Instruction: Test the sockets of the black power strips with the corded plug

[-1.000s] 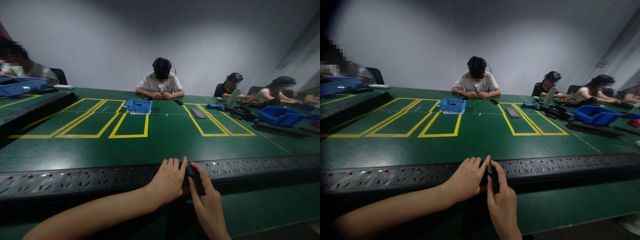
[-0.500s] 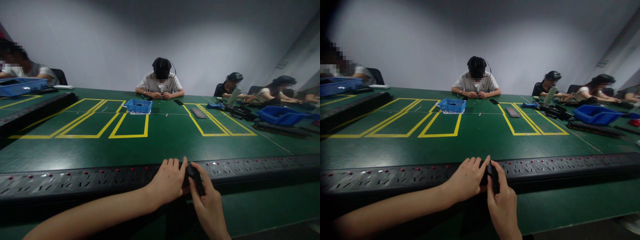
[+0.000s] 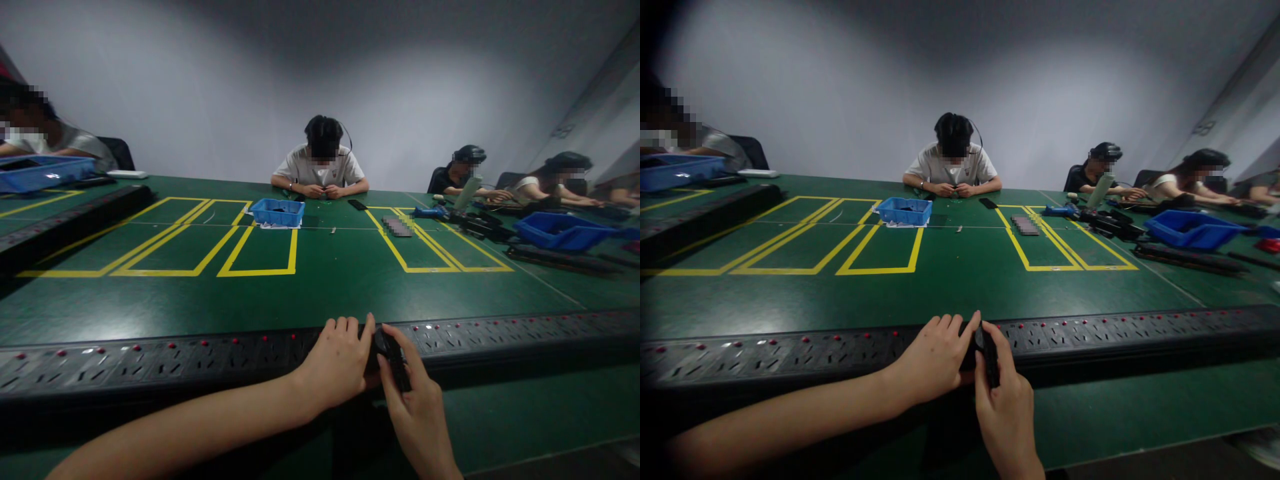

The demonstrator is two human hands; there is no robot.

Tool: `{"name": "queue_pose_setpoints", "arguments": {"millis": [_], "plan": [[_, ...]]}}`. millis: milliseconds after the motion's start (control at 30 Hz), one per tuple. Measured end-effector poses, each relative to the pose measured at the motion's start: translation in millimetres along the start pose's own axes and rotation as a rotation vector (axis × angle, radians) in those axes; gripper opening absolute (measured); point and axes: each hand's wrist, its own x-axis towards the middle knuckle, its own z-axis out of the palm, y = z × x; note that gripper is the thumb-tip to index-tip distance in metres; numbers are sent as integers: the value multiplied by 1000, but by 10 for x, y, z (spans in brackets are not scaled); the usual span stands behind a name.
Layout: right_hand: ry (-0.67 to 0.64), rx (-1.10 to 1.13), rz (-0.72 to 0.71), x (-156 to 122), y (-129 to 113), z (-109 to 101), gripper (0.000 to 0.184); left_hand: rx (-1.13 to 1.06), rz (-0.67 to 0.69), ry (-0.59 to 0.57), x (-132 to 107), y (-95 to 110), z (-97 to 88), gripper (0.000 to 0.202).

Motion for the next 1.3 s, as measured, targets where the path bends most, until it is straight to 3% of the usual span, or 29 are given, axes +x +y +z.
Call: {"name": "queue_pose_setpoints", "arguments": {"millis": [800,1300], "plan": [[25,-27,-31,6,3,2,39,12,-3,-34,4,-2,-14,66],[6,-24,-22,11,-3,-5,39,-25,3,21,-7,-10,7,64]]}}
